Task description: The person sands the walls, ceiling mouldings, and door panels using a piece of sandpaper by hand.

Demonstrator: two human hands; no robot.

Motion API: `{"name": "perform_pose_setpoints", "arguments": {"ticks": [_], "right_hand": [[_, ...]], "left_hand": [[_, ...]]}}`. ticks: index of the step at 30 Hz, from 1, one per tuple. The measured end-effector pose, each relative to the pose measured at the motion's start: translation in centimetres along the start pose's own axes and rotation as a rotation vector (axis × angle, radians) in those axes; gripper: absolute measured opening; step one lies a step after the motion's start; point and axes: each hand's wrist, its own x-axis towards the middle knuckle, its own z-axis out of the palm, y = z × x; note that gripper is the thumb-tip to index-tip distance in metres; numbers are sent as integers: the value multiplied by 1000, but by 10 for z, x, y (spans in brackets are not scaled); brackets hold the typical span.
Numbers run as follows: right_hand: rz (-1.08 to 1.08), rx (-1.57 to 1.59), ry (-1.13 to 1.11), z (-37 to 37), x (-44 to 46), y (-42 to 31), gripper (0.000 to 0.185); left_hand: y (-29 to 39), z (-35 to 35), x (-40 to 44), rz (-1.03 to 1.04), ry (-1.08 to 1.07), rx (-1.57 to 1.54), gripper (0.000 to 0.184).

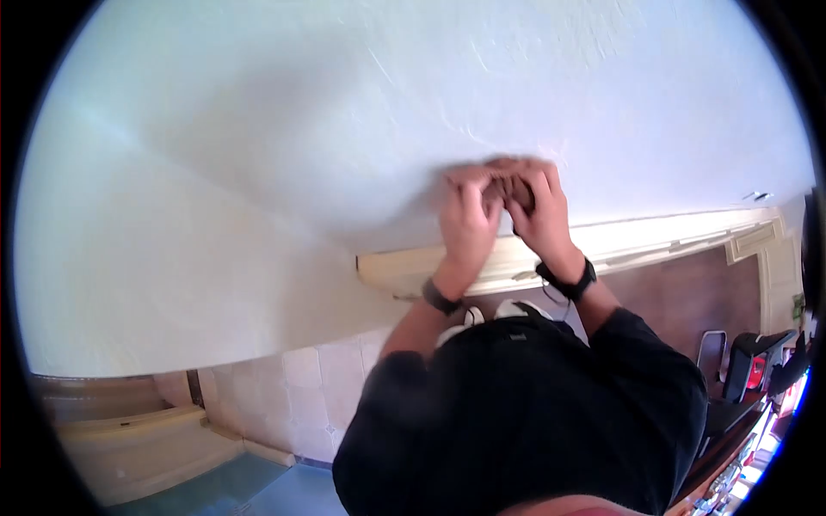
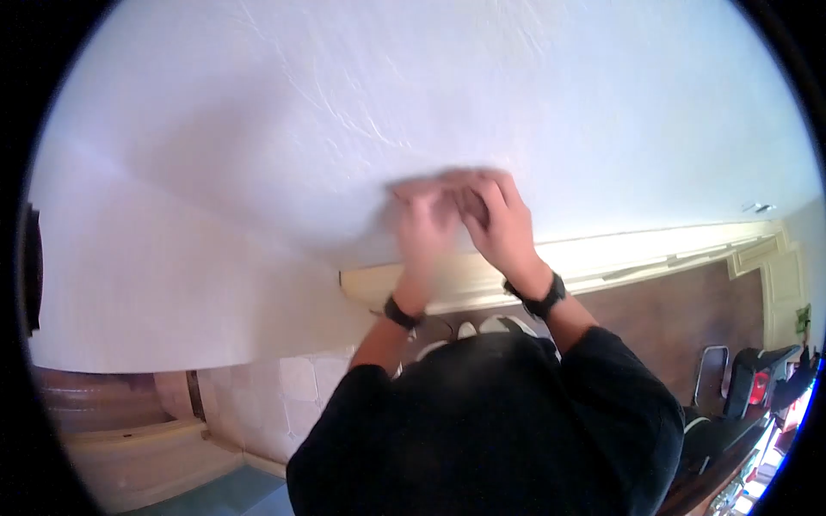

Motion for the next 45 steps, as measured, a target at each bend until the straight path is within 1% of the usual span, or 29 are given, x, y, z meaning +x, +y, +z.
{"name": "perform_pose_setpoints", "arguments": {"ticks": [1,2,3,4,6,9,12,13,14,16,17,19,22,23,24,26,29,30,32,34,35,36,38,39,41,42,43,45], "right_hand": [[32,-8,-52,0,-9,4,40],[59,-15,-77,2,-20,10,37],[37,-6,-112,7,-29,20,35],[38,-24,-91,16,-40,29,33],[53,-26,-152,25,-56,37,30],[69,-89,-343,40,-79,56,27],[160,-6,-413,54,-101,69,30],[223,28,-461,60,-111,76,29],[252,30,-523,68,-127,92,30],[380,-51,-658,77,-148,106,32],[401,-40,-689,76,-154,116,32],[451,3,-758,73,-169,128,33],[362,-63,-603,70,-190,158,32],[396,-44,-596,64,-194,169,33],[446,-100,-667,56,-194,179,33],[516,-50,-662,30,-187,194,31],[585,-158,-597,-7,-200,233,30],[641,-189,-577,-21,-204,249,30],[693,-153,-551,-60,-200,273,29],[743,-173,-555,-97,-191,284,28],[728,-167,-536,-105,-195,296,30],[740,-179,-571,-110,-194,300,27],[698,-119,-555,-116,-194,305,28],[699,-102,-560,-115,-194,307,29],[668,-42,-548,-104,-194,306,30],[654,-61,-573,-97,-194,304,31],[654,-49,-568,-91,-192,298,32],[640,-13,-596,-88,-182,280,33]], "left_hand": [[3,-1,-4,-26,-51,40,22],[-13,4,-16,-50,-163,-2,16],[-32,15,-28,40,-122,20,15],[-45,22,-50,-94,-215,90,20],[-57,30,-82,-193,-153,42,30],[-90,37,-120,-410,-343,98,36],[-96,32,-138,-498,-358,142,37],[-104,31,-147,-546,-461,199,35],[-109,31,-157,-552,-485,205,35],[-113,34,-172,-566,-521,212,34],[-121,40,-181,-635,-650,266,32],[-121,60,-198,-598,-593,311,30],[-114,83,-209,-494,-539,343,29],[-110,93,-214,-458,-533,342,29],[-110,104,-217,-517,-586,250,27],[-98,135,-211,-699,-692,164,26],[-68,196,-213,-434,-661,365,26],[-50,214,-209,-421,-684,395,28],[-26,251,-205,-430,-743,395,29],[-8,281,-208,-408,-750,366,30],[-3,293,-209,-401,-756,360,31],[-4,297,-213,-419,-763,371,31],[-3,307,-218,-463,-771,401,31],[-3,305,-217,-524,-772,356,31],[3,292,-207,-613,-772,402,31],[4,286,-204,-656,-772,424,31],[1,279,-207,-678,-706,393,29],[-4,264,-208,-686,-659,426,29]]}}
